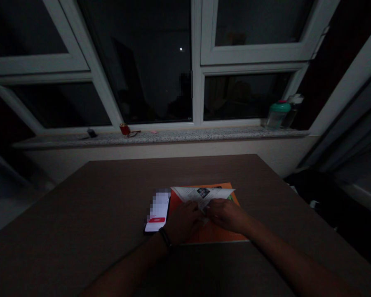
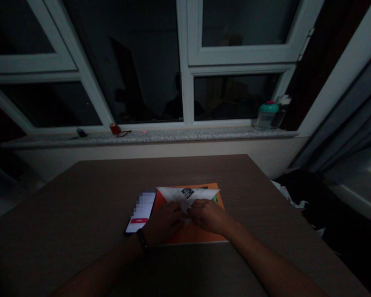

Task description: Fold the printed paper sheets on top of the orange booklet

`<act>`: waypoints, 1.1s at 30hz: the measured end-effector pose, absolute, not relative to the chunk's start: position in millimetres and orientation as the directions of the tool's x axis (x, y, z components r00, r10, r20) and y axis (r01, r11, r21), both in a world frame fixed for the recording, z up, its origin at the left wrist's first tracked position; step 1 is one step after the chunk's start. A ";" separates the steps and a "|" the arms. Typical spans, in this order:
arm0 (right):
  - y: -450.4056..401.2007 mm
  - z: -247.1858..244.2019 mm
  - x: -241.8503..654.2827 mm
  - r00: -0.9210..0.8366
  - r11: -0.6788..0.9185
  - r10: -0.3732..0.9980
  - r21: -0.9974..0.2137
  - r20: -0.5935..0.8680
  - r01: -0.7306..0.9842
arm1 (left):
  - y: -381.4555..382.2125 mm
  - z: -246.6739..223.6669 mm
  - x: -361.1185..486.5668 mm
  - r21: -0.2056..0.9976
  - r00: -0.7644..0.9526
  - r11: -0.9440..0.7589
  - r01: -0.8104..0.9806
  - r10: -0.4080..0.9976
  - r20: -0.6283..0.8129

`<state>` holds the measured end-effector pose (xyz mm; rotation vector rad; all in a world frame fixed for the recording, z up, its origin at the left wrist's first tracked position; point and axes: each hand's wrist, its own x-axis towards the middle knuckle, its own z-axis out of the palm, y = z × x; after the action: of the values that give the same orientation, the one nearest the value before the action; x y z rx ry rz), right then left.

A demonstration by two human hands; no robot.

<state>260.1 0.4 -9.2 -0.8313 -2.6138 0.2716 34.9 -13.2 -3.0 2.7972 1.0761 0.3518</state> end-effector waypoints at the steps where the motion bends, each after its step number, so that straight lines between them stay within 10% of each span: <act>1: 0.3 -9.3 259.9 -0.753 0.807 0.587 -0.295 0.297 0.512 | -12.9 -3.3 34.4 0.195 0.721 -0.741 0.643 0.671 0.173; 33: 1.3 -14.9 258.3 -0.702 0.803 0.595 -0.316 0.390 0.505 | -7.6 -6.8 30.8 0.114 0.812 -0.845 0.523 0.534 0.235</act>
<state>258.3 1.3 -14.9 -0.8191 -2.5082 0.2538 30.8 -7.6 -6.8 2.9480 0.8599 0.4019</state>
